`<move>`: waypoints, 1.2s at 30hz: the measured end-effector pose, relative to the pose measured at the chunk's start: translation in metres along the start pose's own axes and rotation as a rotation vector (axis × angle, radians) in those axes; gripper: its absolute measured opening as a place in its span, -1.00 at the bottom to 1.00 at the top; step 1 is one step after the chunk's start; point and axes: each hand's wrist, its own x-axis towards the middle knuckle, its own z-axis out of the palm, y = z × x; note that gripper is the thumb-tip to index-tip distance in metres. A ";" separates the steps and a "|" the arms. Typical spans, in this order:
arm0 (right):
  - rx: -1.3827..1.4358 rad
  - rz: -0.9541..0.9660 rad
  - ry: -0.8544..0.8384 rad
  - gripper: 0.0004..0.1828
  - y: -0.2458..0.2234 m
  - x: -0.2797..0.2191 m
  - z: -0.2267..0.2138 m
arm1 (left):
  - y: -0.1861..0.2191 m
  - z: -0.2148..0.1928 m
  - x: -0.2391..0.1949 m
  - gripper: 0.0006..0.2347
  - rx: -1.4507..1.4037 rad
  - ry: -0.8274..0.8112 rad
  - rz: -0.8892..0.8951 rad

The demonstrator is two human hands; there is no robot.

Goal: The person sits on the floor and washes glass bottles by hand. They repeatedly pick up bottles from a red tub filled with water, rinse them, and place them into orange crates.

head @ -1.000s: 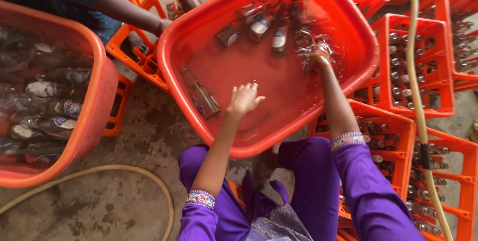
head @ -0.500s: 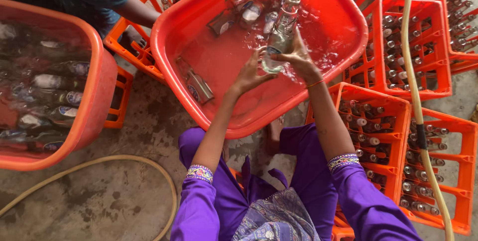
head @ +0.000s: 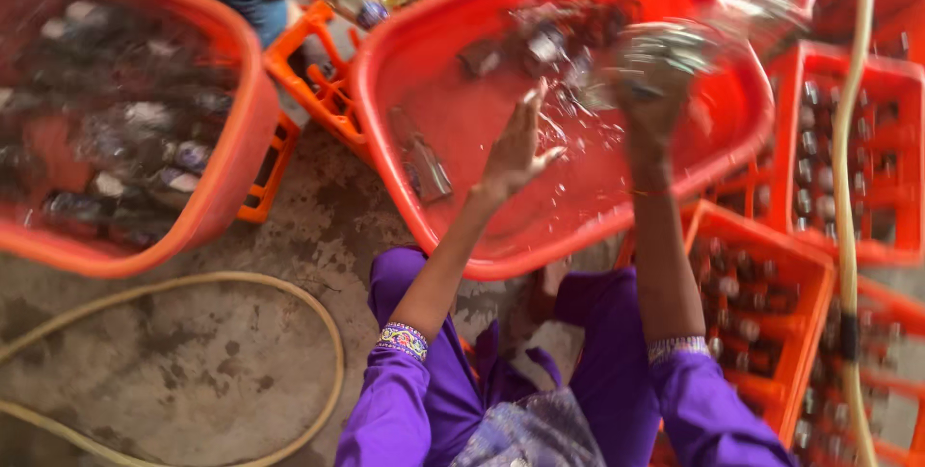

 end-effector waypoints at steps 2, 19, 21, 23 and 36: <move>-0.020 -0.066 -0.010 0.10 0.005 0.008 0.006 | -0.007 -0.010 0.005 -0.21 0.288 0.052 0.032; -0.107 -0.009 -0.127 0.15 0.000 0.001 0.005 | -0.025 -0.008 0.008 -0.59 0.412 -0.049 -0.121; 0.053 0.037 0.018 0.06 0.001 0.007 0.001 | -0.024 -0.005 0.006 -0.63 0.370 0.009 -0.110; -0.076 0.083 -0.040 0.09 0.007 0.005 0.002 | -0.023 -0.006 0.003 -0.66 0.297 0.023 -0.088; -0.177 0.067 -0.034 0.16 0.031 0.007 0.007 | -0.036 -0.008 0.004 -0.71 0.395 -0.111 -0.114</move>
